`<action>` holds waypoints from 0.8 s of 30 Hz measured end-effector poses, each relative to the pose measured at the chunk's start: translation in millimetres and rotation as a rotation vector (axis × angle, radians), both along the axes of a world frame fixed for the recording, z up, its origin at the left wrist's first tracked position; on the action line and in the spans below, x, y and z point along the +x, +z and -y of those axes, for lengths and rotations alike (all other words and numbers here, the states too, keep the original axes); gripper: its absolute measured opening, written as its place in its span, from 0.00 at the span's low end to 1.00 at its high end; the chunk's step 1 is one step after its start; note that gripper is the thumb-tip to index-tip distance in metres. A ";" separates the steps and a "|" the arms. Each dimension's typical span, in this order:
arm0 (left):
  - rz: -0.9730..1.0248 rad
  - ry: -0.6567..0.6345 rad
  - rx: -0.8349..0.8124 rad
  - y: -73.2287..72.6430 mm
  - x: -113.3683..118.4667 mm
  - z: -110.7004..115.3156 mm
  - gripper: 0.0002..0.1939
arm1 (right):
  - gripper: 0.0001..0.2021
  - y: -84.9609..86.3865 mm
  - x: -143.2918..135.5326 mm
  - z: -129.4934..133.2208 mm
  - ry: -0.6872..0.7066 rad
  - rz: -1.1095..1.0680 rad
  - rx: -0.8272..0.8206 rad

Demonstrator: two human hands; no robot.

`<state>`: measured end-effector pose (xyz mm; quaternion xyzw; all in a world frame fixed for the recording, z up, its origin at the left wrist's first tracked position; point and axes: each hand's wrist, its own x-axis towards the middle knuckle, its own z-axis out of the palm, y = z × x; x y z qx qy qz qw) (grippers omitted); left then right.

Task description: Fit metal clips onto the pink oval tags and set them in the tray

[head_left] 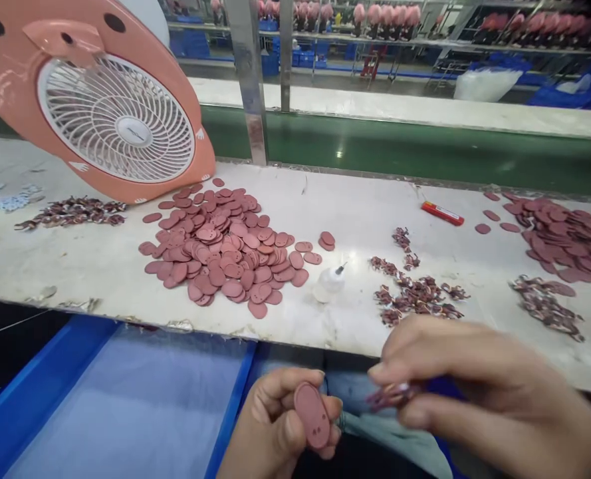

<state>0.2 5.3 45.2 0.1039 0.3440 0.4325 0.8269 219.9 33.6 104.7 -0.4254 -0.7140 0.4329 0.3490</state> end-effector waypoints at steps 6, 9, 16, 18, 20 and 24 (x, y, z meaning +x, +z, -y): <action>-0.087 -0.024 0.060 3.2 6.8 14.7 0.19 | 0.12 -10.7 -19.8 15.6 0.099 -0.072 0.004; -0.108 -0.023 0.053 3.2 7.0 19.6 0.19 | 0.11 -9.3 -19.8 18.0 0.111 -0.047 0.043; -0.084 -0.035 0.047 1.4 5.6 21.6 0.16 | 0.14 -8.7 -21.5 19.6 0.171 0.014 0.060; -0.067 -0.046 0.046 -0.5 4.7 21.6 0.16 | 0.13 -9.2 -21.9 19.4 0.186 0.038 0.067; -0.053 -0.051 0.043 -2.6 4.0 21.7 0.16 | 0.13 -9.5 -22.7 19.3 0.196 0.040 0.062; -0.047 -0.062 0.036 -4.2 3.5 21.4 0.16 | 0.12 -9.3 -24.8 19.0 0.187 0.024 0.035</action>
